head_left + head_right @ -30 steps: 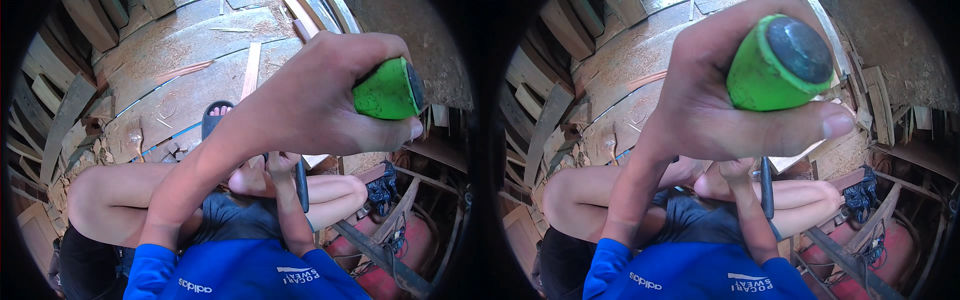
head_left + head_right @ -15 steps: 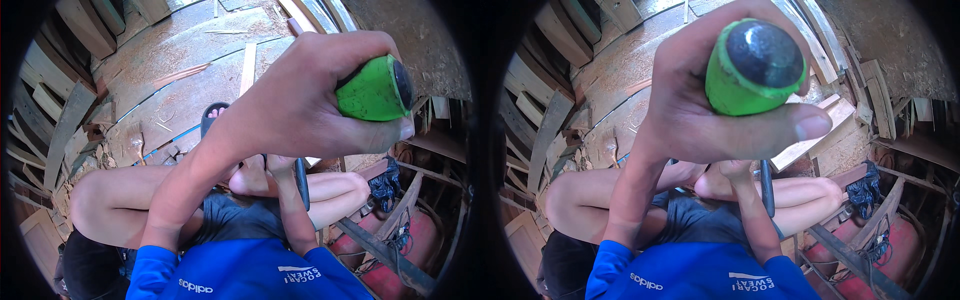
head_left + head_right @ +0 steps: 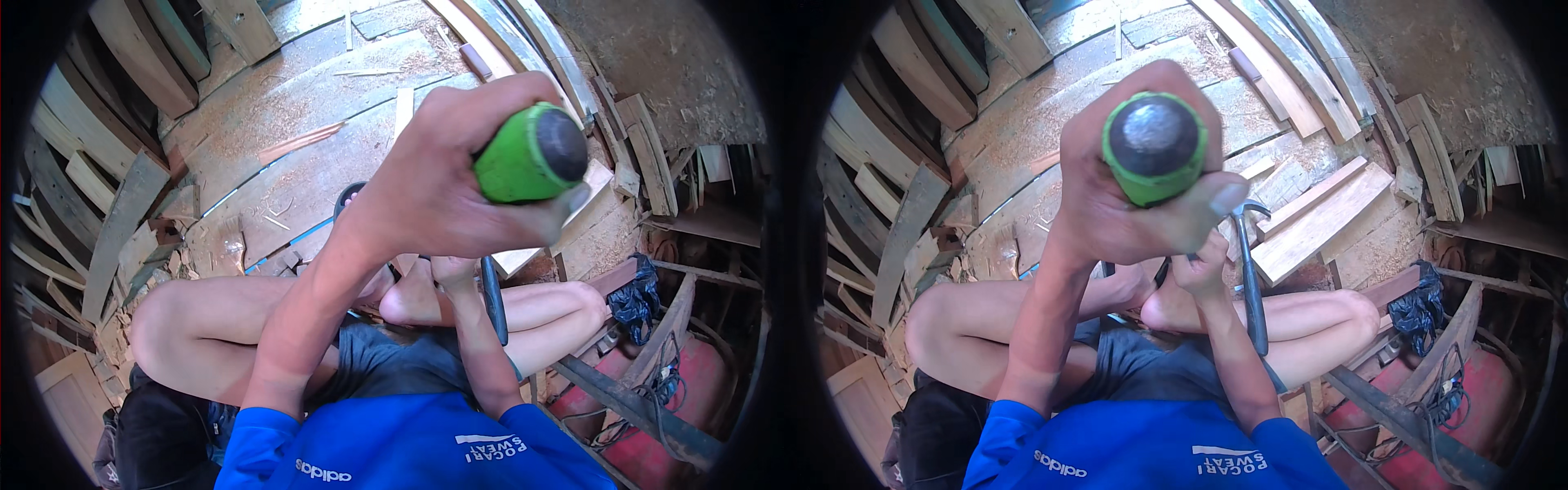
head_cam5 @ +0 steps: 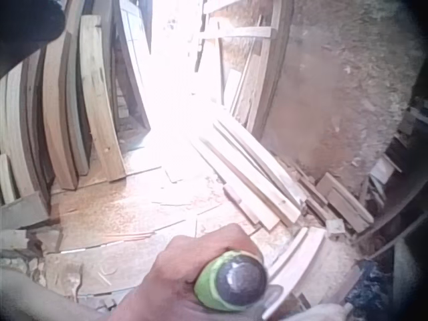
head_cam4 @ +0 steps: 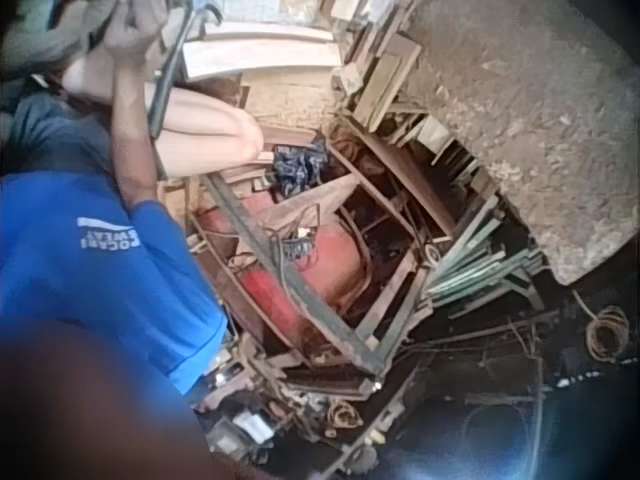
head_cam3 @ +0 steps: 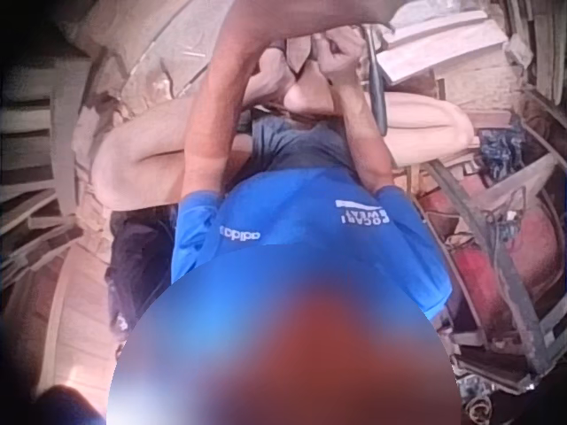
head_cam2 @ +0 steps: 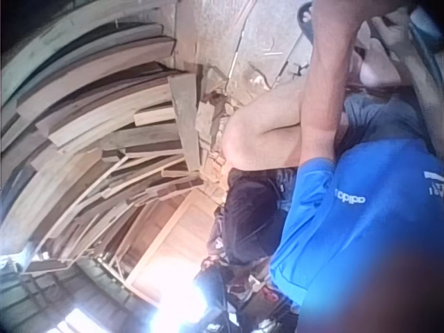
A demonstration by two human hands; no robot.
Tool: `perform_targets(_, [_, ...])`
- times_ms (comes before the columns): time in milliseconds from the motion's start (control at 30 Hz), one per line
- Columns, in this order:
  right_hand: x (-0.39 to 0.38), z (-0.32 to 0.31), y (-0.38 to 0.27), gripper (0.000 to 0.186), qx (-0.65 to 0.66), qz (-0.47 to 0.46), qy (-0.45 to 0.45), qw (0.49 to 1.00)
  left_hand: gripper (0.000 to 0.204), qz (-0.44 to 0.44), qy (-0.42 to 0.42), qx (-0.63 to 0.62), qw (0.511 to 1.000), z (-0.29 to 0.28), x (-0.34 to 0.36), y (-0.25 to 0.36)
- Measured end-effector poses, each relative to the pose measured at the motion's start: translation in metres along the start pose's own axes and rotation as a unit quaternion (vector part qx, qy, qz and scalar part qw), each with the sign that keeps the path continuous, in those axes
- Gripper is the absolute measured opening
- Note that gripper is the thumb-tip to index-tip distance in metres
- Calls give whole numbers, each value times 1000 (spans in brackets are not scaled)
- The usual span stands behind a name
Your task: Chisel a piece of wood using a hammer and a chisel.
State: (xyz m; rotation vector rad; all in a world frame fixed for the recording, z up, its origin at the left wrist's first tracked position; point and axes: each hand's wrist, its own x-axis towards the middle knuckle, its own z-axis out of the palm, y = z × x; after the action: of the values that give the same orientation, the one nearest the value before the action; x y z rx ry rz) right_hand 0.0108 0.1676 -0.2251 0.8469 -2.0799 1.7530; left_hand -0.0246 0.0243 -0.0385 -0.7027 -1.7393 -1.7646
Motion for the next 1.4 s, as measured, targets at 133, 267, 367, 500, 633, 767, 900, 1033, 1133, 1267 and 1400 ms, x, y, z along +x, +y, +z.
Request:
perform_targets(133, [5,0,-12,22,19,38,-15,999,25,4,-5,35,999,-3,-1,2])
perform_targets(267, [11,-5,-17,26,14,46,-29,998,25,-30,17,8,999,2,-3,1])
perform_targets(367, [15,-8,-20,31,9,38,-39,998,24,-46,11,-32,998,2,-5,0])
perform_targets(500, [19,-10,-24,36,17,37,-37,999,21,-74,12,-74,994,3,-5,0])
perform_targets(633, [21,-10,-25,37,28,30,-22,999,20,-99,19,-68,992,4,-6,2])
perform_targets(767, [21,-10,-22,36,42,43,-27,998,19,-131,53,-103,985,5,-8,4])
perform_targets(900, [19,-11,-19,35,43,58,-31,997,19,-135,51,-109,983,4,-10,3])
perform_targets(1033, [19,-12,-18,35,46,67,-37,996,20,-151,50,-111,981,3,-11,4])
perform_targets(1133, [19,-13,-18,35,53,75,-46,995,21,-151,52,-120,980,3,-12,4])
perform_targets(1267, [22,-13,-20,38,48,46,-58,996,23,-143,41,-123,981,3,-12,2])
perform_targets(1400, [24,-12,-23,42,56,41,-59,996,33,-69,-26,-131,989,4,-9,-4])
